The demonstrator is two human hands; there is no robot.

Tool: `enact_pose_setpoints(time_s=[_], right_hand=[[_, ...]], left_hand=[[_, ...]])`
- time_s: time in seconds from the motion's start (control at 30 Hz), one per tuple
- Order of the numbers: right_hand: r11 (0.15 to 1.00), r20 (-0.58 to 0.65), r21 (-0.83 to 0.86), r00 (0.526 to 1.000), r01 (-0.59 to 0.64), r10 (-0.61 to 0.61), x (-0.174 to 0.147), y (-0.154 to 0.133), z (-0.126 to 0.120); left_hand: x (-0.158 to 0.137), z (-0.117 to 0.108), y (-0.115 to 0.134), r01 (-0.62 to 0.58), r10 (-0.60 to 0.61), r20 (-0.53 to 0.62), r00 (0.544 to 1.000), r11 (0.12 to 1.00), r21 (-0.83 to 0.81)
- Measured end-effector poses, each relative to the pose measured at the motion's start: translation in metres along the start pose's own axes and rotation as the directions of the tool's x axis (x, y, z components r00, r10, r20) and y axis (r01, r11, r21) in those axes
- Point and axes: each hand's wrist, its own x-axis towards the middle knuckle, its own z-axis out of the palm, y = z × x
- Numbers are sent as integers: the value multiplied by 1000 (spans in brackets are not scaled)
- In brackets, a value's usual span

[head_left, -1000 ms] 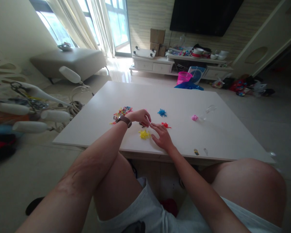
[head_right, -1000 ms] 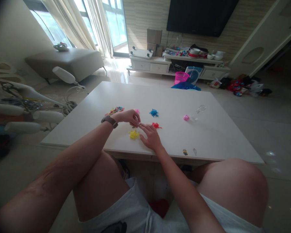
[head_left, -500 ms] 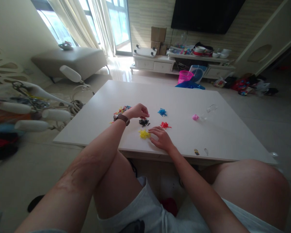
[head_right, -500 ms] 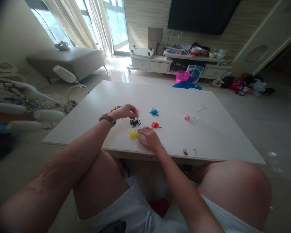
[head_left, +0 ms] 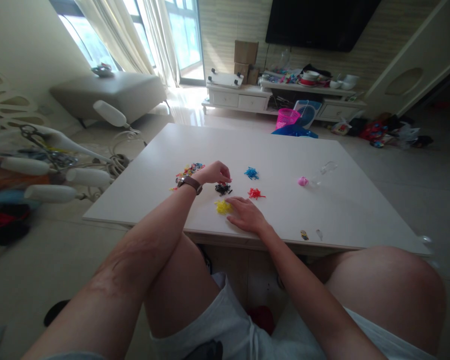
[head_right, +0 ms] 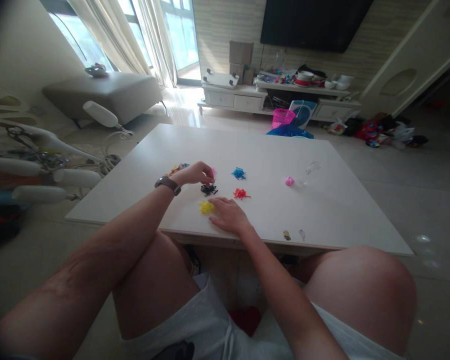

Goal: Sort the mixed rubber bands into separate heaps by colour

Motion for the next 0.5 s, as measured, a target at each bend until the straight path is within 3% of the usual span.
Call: enact_pose_setpoints(time_s=[0.17, 0.33, 0.5], right_hand=[[1000, 13, 10, 1000, 9, -9, 0, 1, 0], [1000, -7, 16, 1000, 11, -11, 0, 2, 1], [993, -144, 99, 988, 62, -47, -2, 1, -2]], left_hand=[[-4, -1, 7, -19, 19, -2, 1000, 999, 31], [-7, -5, 2, 73, -71, -128, 989, 997, 12], [0, -8, -15, 244, -270, -336, 902, 962, -119]])
